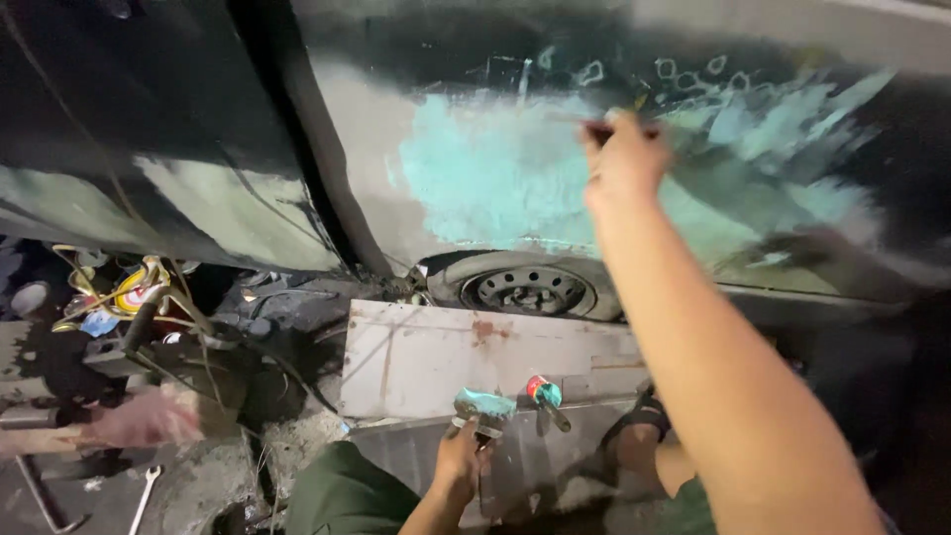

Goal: The person scoops a light blue paste from a pink container using a metal scraper and applies it to the side of a car. They repeatedly spread and smooth the paste over the vehicle's surface near the wheel arch.

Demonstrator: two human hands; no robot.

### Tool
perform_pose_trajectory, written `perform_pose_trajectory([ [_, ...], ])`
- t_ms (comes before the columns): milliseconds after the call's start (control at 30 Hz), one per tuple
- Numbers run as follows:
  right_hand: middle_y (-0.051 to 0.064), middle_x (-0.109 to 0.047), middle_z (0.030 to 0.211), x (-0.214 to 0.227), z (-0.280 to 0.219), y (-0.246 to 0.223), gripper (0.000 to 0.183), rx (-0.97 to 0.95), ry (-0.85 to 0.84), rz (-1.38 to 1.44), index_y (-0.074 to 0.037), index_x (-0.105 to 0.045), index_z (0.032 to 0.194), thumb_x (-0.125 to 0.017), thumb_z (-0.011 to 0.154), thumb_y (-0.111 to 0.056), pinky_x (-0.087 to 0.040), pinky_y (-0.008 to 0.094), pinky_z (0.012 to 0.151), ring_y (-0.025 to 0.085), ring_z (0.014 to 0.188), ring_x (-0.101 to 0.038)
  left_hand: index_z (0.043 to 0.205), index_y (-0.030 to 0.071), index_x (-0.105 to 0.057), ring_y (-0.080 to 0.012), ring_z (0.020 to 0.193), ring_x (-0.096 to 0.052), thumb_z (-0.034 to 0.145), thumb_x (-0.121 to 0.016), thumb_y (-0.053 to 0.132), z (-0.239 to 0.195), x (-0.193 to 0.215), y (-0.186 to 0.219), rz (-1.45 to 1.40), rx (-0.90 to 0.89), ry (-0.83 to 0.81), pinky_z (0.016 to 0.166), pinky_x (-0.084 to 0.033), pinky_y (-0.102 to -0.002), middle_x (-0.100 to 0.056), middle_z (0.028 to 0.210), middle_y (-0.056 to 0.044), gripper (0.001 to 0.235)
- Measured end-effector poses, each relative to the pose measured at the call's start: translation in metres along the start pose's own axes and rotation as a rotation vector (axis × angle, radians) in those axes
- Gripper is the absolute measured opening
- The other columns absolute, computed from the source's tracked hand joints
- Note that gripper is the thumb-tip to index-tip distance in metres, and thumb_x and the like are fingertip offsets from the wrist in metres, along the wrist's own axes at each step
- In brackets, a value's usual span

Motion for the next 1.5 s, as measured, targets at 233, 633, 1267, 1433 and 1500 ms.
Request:
perform_pose_trajectory([
  [233, 0.011, -0.069, 0.089, -0.044, 0.002, -0.163, 0.015, 0.967, -0.464, -0.347, -0.009, -0.059, 0.102, -0.073, 0.099, -0.004, -0.064, 0.044, 0.061, 0.022, 0.078, -0.069, 0.116, -0.008, -0.063, -0.0348, 0.097, -0.071, 0.100, -0.061, 0.011, 0.039, -0.001, -0.012, -0.225, -0.092, -0.140, 0.081, -0.060, -0.046, -0.072, 0.107, -0.026, 0.025],
  [633, -0.003, -0.077, 0.115, -0.007, -0.094, -0.075, 0.026, 2.176, -0.709, -1.262, -0.013, -0.082, 0.111, -0.078, 0.091, 0.003, -0.053, 0.032, 0.062, 0.022, 0.095, -0.062, 0.106, 0.019, -0.074, -0.0213, 0.089, -0.077, 0.079, -0.077, 0.024, 0.069, -0.007, -0.005, 1.200, -0.903, -0.190, 0.078, -0.057, -0.030, -0.080, 0.097, -0.003, 0.028],
  [1267, 0.008, -0.072, 0.119, 0.148, 0.020, 0.078, 0.030, 1.070, -0.927, -1.979, -0.014, -0.071, 0.124, -0.055, 0.099, -0.010, -0.052, 0.051, 0.090, 0.032, 0.105, -0.063, 0.128, -0.001, -0.053, -0.0400, 0.098, -0.072, 0.103, -0.060, 0.027, -0.020, 0.007, 0.023, 0.044, -0.061, 0.006, 0.090, -0.062, -0.048, -0.068, 0.113, -0.024, 0.038],
  [1433, 0.000, -0.073, 0.122, 0.260, 0.003, 0.077, 0.028, 0.360, -0.816, -1.473, -0.009, -0.078, 0.114, -0.061, 0.095, -0.021, -0.052, 0.032, 0.086, 0.018, 0.112, -0.068, 0.156, 0.013, -0.048, -0.0145, 0.051, -0.030, 0.099, -0.057, 0.049, -0.089, -0.001, 0.054, 0.467, -0.155, -0.084, 0.060, -0.025, -0.038, -0.032, 0.058, -0.003, 0.068],
  [1500, 0.001, -0.074, 0.089, 0.310, -0.014, 0.058, 0.019, 0.018, -0.460, -1.081, -0.005, -0.079, 0.097, -0.082, 0.082, -0.016, -0.046, 0.027, 0.070, 0.009, 0.079, -0.060, 0.140, 0.006, -0.062, -0.0249, 0.079, -0.064, 0.099, -0.062, 0.028, -0.100, -0.013, 0.064, 0.218, -0.245, -0.201, 0.072, -0.049, -0.043, -0.061, 0.093, -0.009, 0.047],
])
Point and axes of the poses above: each hand's wrist, its own z-axis towards the middle knuckle, its own x-axis out of the back of the hand, y = z × x, the point moved 7 cm from there along z, towards the middle knuckle
